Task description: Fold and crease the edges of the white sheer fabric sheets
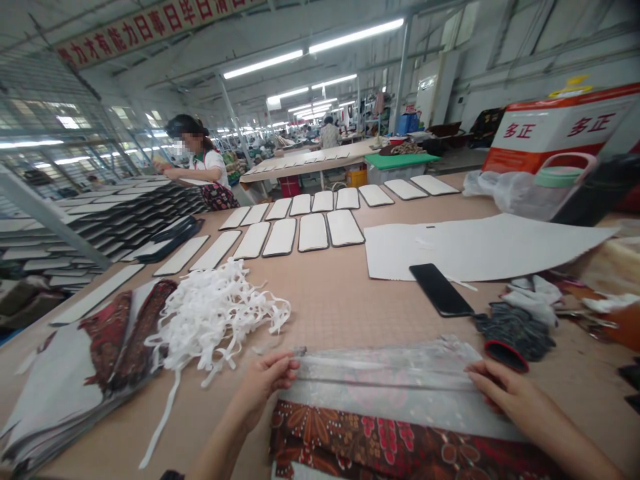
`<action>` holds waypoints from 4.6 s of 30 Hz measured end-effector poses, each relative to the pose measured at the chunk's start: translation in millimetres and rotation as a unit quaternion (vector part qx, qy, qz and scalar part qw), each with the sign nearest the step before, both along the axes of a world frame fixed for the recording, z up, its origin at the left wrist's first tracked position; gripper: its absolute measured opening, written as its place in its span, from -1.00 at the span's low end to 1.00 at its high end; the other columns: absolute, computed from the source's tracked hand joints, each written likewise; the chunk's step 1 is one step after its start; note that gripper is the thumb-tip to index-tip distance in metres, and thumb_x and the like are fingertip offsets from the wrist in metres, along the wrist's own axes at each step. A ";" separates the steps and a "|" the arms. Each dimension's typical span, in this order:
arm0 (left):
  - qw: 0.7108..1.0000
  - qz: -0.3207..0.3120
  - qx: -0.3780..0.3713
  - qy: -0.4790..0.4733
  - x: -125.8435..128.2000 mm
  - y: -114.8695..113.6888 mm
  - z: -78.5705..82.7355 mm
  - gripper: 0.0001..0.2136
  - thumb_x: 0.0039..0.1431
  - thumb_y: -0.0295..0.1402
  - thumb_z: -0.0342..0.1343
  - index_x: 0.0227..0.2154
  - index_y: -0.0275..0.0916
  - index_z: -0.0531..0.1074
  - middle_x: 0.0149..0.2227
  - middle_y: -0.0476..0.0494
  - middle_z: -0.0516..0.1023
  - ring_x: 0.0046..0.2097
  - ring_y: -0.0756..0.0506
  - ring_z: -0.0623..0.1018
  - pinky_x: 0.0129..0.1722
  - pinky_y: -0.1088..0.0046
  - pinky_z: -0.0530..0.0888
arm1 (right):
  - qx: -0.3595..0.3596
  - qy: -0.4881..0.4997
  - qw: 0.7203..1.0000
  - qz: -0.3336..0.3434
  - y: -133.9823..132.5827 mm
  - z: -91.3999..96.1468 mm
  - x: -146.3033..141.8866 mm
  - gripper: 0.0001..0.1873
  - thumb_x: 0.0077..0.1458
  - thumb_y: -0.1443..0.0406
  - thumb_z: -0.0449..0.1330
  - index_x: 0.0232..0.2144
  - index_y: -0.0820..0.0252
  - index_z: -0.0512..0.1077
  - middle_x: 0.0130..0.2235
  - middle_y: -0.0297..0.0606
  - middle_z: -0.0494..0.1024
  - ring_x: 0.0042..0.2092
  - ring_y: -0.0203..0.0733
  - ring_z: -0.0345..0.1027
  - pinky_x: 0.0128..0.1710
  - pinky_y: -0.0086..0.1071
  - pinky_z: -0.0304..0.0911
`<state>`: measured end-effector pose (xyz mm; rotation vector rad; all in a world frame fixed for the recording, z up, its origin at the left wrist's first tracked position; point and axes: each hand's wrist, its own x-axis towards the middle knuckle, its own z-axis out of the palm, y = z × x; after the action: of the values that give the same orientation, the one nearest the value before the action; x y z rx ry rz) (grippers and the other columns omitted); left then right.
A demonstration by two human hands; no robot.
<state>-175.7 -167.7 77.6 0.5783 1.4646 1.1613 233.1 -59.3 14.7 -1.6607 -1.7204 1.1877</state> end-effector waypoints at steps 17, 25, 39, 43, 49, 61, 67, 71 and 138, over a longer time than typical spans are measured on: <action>0.980 -0.003 0.013 0.198 -5.7 2.0 -6.4 -0.58 -0.27 0.01 0.21 -0.50 -0.29 0.43 -0.58 0.01 0.42 -0.54 0.03 0.33 -0.57 0.55 0.28 | -0.113 0.218 0.968 -0.057 -22.6 53.4 -10.0 -0.60 -0.28 0.10 0.26 -0.38 0.22 0.36 -0.48 -0.28 0.49 -0.45 -0.25 0.36 -0.43 -0.39 0.26; 0.901 -0.142 0.059 0.406 -12.3 15.5 -13.9 -0.66 -0.22 0.01 0.13 -0.50 -0.15 0.51 -0.46 -0.07 0.54 -0.38 -0.17 0.47 -0.35 0.37 0.41 | -0.120 0.329 0.936 -0.016 -46.5 89.9 -11.6 -0.80 -0.11 0.23 0.21 -0.43 0.24 0.34 -0.41 -0.29 0.50 -0.43 -0.33 0.36 -0.41 -0.44 0.21; 0.915 -0.312 0.145 0.212 127.5 -20.8 35.7 -0.49 -0.06 -0.17 0.17 0.01 -0.14 0.30 -0.26 -0.14 0.49 -0.43 -0.04 0.42 -0.42 0.49 0.37 | 0.076 0.176 0.961 0.200 -87.9 117.7 -112.2 -0.87 0.00 0.36 0.07 -0.47 0.16 0.43 -0.34 -0.33 0.38 -0.21 -0.27 0.26 -0.17 -0.40 0.15; 0.928 -0.352 0.118 0.041 127.9 -15.4 39.7 -0.56 -0.09 -0.03 0.14 -0.23 -0.27 0.42 -0.44 -0.05 0.42 -0.49 0.03 0.33 -0.52 0.56 0.26 | 0.043 0.170 0.959 0.224 -91.0 119.1 -108.4 -0.84 0.05 0.28 0.05 -0.42 0.15 0.43 -0.35 -0.32 0.44 -0.25 -0.25 0.29 -0.21 -0.41 0.17; 0.907 -0.402 0.110 0.057 121.2 -16.6 39.7 -0.46 0.16 0.04 -0.29 -0.40 -0.30 0.44 -0.72 0.06 0.21 -0.65 0.08 0.15 -0.61 0.55 0.11 | 0.030 0.164 0.954 0.250 -91.5 116.4 -96.6 -0.79 0.04 0.18 0.04 -0.43 0.17 0.38 -0.39 -0.28 0.42 -0.31 -0.23 0.30 -0.29 -0.42 0.21; 0.891 -0.382 0.117 0.218 100.1 -3.0 42.1 -0.80 0.02 -0.27 0.06 -0.39 -0.26 0.51 -0.46 -0.02 0.46 -0.40 0.01 0.37 -0.41 0.58 0.26 | 0.149 0.038 0.976 0.156 -72.6 103.2 -75.0 -0.74 0.03 0.13 0.05 -0.31 0.05 0.46 -0.25 -0.23 0.51 -0.18 -0.15 0.37 -0.18 -0.41 0.30; 0.892 -0.266 0.080 0.358 54.1 5.9 23.8 -0.83 -0.01 -0.29 0.05 -0.49 -0.22 0.51 -0.47 -0.03 0.51 -0.37 -0.06 0.43 -0.36 0.51 0.28 | 0.137 -0.024 0.989 0.041 -33.0 55.9 -34.0 -0.64 -0.06 0.04 0.06 -0.33 0.10 0.49 -0.22 -0.20 0.53 -0.15 -0.05 0.37 -0.14 -0.28 0.30; 0.895 -0.234 0.059 0.376 20.4 9.4 10.0 -0.86 -0.07 -0.30 0.09 -0.53 -0.22 0.50 -0.50 -0.04 0.51 -0.39 -0.09 0.44 -0.39 0.50 0.26 | 0.088 -0.041 0.995 0.018 -12.9 21.4 -7.5 -0.63 -0.10 0.03 0.08 -0.39 0.15 0.48 -0.40 -0.25 0.54 -0.37 -0.13 0.38 -0.37 -0.36 0.31; 0.534 -0.271 0.046 0.800 26.9 -15.1 -40.3 -0.66 0.10 -0.61 -0.17 -0.13 -0.34 0.39 -0.15 -0.23 0.45 -0.13 -0.18 0.39 -0.13 0.26 0.36 | 0.109 -0.155 0.977 -0.101 24.4 2.7 -15.9 -0.59 -0.16 0.00 -0.03 -0.37 0.12 0.39 -0.30 -0.22 0.54 -0.28 -0.05 0.39 -0.25 -0.26 0.23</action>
<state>-148.8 -182.8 37.3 2.3740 2.2758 -0.1868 217.3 -34.8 17.4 -1.9029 -1.7355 0.6490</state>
